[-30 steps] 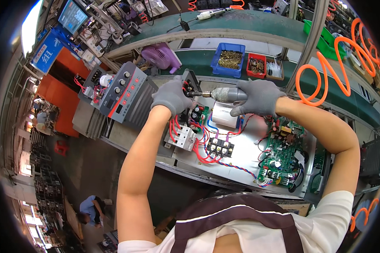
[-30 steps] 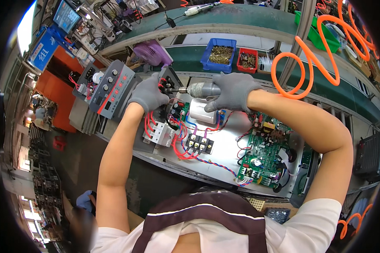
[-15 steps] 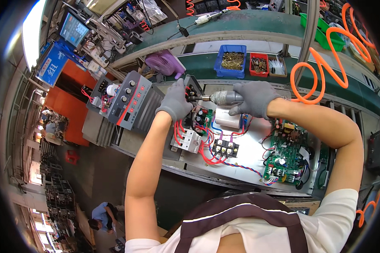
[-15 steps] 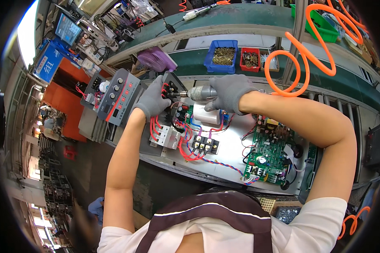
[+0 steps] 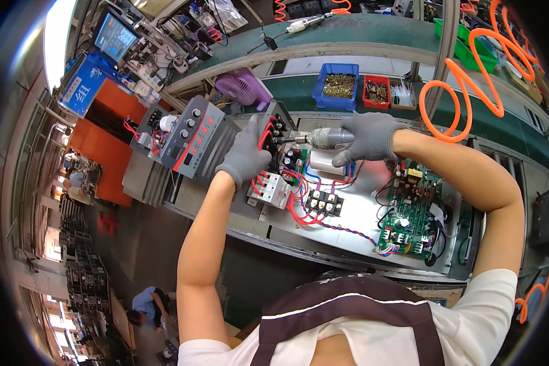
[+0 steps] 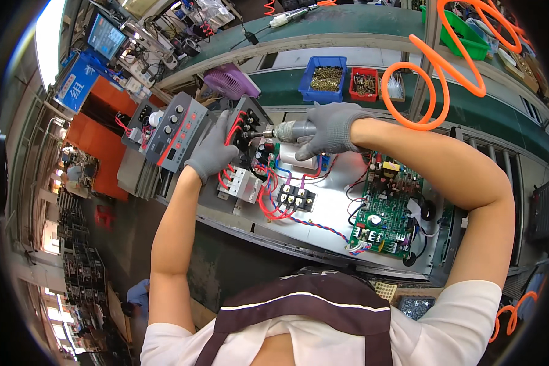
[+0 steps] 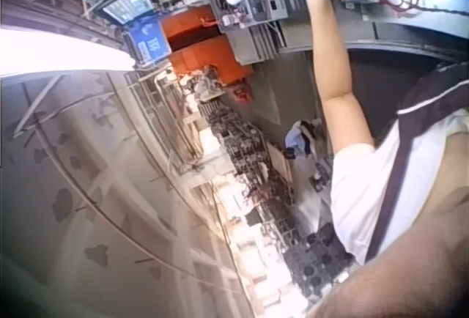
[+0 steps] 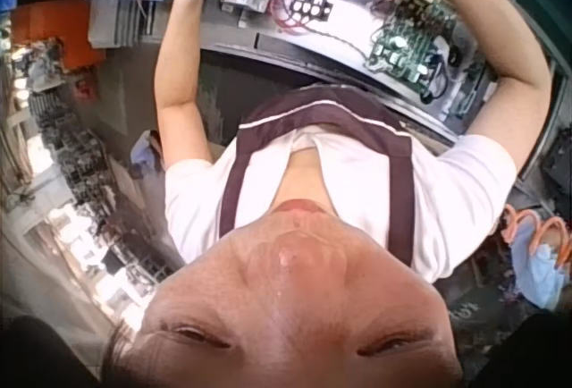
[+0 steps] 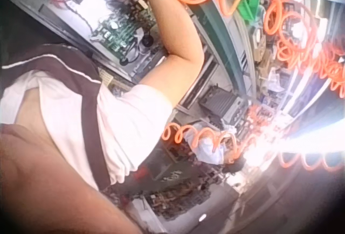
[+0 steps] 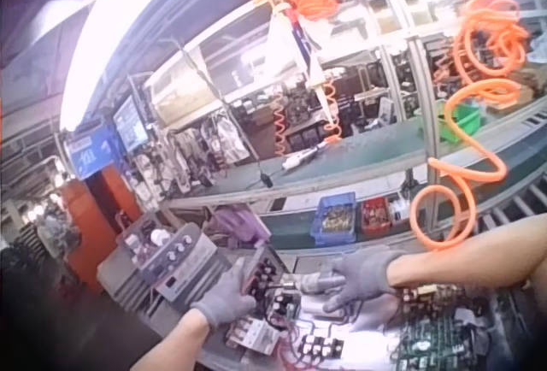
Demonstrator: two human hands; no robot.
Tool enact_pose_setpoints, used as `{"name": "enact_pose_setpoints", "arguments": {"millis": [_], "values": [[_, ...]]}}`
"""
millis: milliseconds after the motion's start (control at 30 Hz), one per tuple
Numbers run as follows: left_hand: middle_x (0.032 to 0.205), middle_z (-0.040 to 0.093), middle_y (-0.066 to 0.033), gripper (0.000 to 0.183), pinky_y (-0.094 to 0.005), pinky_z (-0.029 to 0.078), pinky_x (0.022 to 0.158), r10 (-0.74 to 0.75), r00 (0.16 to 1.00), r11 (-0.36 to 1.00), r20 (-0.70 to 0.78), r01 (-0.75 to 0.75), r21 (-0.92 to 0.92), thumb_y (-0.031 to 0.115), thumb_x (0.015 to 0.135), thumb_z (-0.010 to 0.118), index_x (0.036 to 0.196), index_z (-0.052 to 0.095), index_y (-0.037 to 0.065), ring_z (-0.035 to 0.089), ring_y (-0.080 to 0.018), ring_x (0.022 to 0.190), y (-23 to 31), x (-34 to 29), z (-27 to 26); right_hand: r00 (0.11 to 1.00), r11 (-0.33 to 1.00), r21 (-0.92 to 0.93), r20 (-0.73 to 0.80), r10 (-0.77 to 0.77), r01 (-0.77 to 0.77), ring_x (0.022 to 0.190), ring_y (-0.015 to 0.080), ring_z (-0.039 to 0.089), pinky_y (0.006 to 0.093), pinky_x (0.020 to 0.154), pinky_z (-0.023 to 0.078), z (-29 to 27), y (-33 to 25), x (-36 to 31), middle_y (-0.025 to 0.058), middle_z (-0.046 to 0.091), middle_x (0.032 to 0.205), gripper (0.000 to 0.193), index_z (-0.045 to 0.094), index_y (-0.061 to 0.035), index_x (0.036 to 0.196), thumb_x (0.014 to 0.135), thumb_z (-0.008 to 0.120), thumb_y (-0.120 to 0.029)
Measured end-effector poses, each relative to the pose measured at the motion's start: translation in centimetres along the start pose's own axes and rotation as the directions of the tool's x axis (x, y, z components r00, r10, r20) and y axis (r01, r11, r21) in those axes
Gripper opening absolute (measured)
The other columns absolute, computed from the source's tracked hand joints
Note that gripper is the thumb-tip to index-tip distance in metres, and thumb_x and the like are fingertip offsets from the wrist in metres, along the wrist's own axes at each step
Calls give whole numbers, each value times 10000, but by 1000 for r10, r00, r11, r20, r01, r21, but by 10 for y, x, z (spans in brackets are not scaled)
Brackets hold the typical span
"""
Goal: The person assembles an electronic device on a workbench. They connect red and black wires to terminals, secure components with screws, and apply a red liquid from a bottle to the circuit board and internal parts. The person handles the device casing and circuit board throughout the process.
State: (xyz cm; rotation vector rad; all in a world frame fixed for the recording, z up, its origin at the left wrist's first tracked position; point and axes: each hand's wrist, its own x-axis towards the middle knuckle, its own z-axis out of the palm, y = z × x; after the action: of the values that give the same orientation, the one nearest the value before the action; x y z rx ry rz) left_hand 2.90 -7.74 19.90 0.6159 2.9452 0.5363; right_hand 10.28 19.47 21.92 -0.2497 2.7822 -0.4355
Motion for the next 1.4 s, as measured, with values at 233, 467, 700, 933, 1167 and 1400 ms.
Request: {"name": "enact_pose_setpoints", "arguments": {"millis": [233,467,700,933,1167,1400], "values": [[1387,381,-276,898,-326,344,1035,-48,986,930,158,102,-353,130,664,579,1448,165,-14,420,-345,1277,-12,-8,-2,1000,999,53,-7,-11,11,962,349,613,424,804,463,12,-6,-1,204,630,1008,748,583,-27,1064,646,691,-638],[1405,374,-252,885,-304,392,981,-10,994,942,112,47,-332,82,667,556,1455,163,-5,483,-320,1212,-13,-8,1,999,994,107,-36,-12,16,937,344,619,425,782,467,17,-2,0,195,632,981,764,580,-33,1070,631,694,-648],[1400,376,-254,864,-305,415,955,11,992,898,124,44,-437,51,669,536,1452,173,-12,492,-305,1198,-23,-5,6,999,995,97,-54,-3,8,929,344,621,422,777,471,17,0,4,189,632,973,787,574,-48,1099,617,697,-658],[1308,463,-239,873,-299,473,831,-100,959,864,266,217,-455,28,658,519,1454,165,-9,573,-257,1015,-5,-7,-6,995,996,80,-94,-33,40,937,352,618,436,778,470,25,-3,5,186,637,980,777,563,-60,1131,649,679,-658],[1176,549,-216,902,-298,488,750,-13,989,859,150,87,-505,23,645,528,1463,148,0,590,-210,848,-15,-6,4,997,998,50,-77,-22,25,933,362,618,446,770,471,30,-4,11,190,634,991,763,534,-71,1158,691,643,-665],[1355,395,-224,893,-325,417,932,17,1000,933,1,-16,-359,29,697,578,1465,123,6,473,-241,1177,-18,-22,1,995,976,190,-26,-99,102,869,334,629,409,775,472,17,-4,18,193,630,946,782,572,-14,1074,617,720,-630]]}}
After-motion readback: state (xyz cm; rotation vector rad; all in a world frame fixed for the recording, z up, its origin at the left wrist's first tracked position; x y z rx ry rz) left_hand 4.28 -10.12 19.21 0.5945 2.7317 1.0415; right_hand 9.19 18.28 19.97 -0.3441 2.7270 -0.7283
